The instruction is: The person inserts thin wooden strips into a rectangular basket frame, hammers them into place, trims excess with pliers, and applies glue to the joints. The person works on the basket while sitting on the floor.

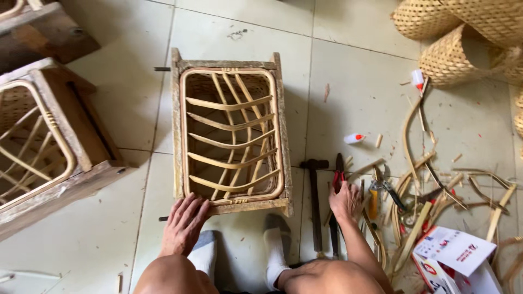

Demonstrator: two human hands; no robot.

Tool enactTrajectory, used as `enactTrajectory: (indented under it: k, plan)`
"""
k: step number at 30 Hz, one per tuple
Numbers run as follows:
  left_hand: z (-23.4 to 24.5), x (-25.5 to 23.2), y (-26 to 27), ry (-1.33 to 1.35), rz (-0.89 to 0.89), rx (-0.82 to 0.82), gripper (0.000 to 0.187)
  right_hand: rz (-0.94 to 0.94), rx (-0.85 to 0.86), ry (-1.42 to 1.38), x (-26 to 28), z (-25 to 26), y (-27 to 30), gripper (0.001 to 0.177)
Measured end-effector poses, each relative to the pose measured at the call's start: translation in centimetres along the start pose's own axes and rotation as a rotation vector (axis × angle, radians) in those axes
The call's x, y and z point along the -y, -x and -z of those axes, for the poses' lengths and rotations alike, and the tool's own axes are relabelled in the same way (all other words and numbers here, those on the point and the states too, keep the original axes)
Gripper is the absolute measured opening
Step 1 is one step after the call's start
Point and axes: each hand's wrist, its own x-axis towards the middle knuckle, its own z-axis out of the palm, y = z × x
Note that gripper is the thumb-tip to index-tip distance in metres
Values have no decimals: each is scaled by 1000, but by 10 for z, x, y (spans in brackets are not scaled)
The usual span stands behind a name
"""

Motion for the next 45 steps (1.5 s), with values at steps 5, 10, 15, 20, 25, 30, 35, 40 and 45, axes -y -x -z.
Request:
enactTrajectory:
  k: [5, 10, 15, 20, 25, 30, 35, 40, 45]
  plan:
    - [-7, 5, 3, -38, 18, 16, 47, 105, 95, -350, 47, 1, 6, 45]
    - [-8, 7, 4, 52, 30, -50, 56, -69, 295, -492, 62, -4, 8, 64]
    - [-14, 6, 12, 156, 317, -150, 88, -59, 294, -465, 46, -15, -2, 45]
    - [-19, 9, 18, 443, 931, 98, 111, -77, 266, -581, 42, -3, 0, 35]
    - [-23, 4, 32, 499, 951, 82, 102, -208, 423, -794, 46, 79, 7, 32]
    - [-27, 25, 31, 735, 872, 8, 111, 42, 529, -858, 104, 171, 1, 23]
    - [-15, 9, 69, 659, 1066, 147, 95, 618, 470, -698, 174, 210, 12, 25]
    - [-23, 24, 38, 429, 918, 297, 80, 963, 599, -699, 258, 230, 21, 37]
    - [-21, 20, 42, 402, 701, 152, 77, 1247, 481, -735, 317, 215, 30, 42]
